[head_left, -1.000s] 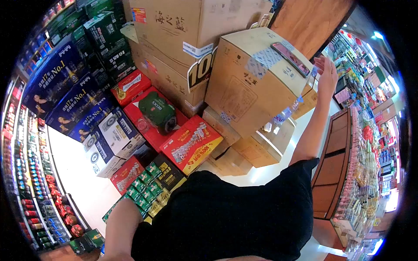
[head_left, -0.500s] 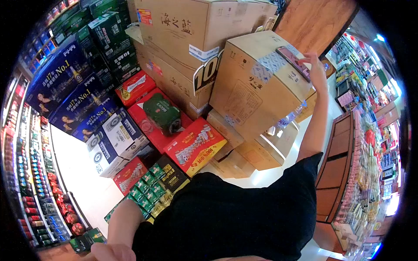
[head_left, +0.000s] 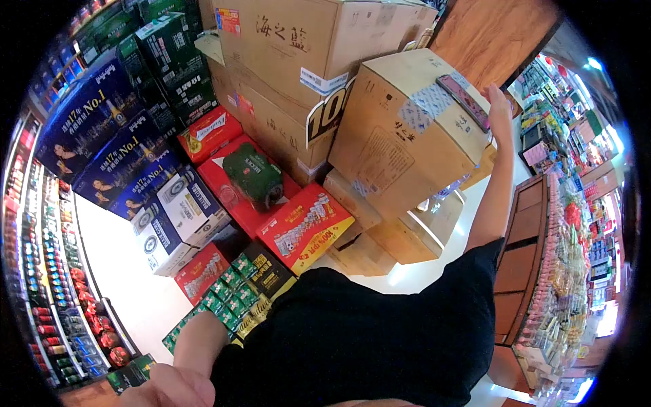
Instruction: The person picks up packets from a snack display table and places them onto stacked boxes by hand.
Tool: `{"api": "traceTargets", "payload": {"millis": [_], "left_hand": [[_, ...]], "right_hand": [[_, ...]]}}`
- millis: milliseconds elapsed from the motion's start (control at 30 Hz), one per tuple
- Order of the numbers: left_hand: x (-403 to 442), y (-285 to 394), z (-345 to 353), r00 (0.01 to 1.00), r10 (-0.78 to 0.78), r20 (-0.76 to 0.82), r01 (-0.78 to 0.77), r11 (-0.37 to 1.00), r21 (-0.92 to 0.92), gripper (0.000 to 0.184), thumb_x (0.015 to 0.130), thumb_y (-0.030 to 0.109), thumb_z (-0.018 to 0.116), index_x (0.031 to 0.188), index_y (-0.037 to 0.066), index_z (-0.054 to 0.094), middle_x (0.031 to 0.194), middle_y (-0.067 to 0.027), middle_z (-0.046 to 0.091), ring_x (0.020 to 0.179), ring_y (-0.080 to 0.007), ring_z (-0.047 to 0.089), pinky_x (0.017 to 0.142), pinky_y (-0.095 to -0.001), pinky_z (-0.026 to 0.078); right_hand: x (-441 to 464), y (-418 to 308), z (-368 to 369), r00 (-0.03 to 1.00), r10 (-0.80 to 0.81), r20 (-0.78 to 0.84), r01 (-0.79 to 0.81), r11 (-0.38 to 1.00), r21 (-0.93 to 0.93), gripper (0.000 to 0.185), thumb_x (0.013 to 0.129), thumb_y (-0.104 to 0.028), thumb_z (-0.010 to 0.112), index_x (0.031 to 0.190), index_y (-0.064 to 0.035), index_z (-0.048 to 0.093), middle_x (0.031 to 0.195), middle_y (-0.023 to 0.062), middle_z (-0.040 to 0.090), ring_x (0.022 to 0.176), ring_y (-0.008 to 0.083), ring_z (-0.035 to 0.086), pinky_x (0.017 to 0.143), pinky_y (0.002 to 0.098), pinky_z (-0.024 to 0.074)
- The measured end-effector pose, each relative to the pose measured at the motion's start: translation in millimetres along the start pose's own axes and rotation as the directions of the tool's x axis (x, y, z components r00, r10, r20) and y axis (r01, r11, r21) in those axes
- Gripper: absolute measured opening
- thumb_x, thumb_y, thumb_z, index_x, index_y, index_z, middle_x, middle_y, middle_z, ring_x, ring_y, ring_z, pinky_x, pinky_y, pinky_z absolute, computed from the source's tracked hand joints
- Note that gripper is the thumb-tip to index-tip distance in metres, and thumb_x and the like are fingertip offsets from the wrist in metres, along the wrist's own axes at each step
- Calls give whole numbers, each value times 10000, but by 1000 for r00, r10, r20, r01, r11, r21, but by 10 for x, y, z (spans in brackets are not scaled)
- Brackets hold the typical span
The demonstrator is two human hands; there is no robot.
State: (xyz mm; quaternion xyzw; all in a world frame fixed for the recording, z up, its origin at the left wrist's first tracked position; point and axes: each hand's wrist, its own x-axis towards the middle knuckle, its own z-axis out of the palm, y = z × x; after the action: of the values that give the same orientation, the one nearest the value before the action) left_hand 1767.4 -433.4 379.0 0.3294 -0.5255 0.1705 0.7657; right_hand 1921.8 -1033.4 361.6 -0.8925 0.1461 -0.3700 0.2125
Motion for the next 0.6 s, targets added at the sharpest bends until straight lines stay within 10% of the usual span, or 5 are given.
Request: {"api": "traceTargets", "payload": {"millis": [300,433,600], "left_hand": [[-57,65,-96,978,-191,-87,200,974,106,212,815,274,618,1003,176,608,952,44,479,881,-146,480,772,-422,337],[-307,-201,-98,967,-58,-248,89,989,114,435,835,505,571,925,91,475,956,-49,373,873,-182,385,765,-358,323],[-633,-287,-98,875,-220,-430,321,930,178,373,891,456,473,883,84,486,886,-81,428,886,-248,475,787,-375,390]], "right_hand": [[160,-79,113,882,19,471,-50,997,53,815,695,-335,734,1320,22,353,1177,201,520,1076,254,514,939,336,378],[208,-260,63,831,77,551,-101,995,13,829,665,-295,756,1325,8,356,1152,185,531,1050,239,518,914,333,390],[190,-412,-40,817,88,570,-82,996,-36,847,640,-291,778,1331,-27,365,1065,153,556,988,218,531,860,329,414]]}}
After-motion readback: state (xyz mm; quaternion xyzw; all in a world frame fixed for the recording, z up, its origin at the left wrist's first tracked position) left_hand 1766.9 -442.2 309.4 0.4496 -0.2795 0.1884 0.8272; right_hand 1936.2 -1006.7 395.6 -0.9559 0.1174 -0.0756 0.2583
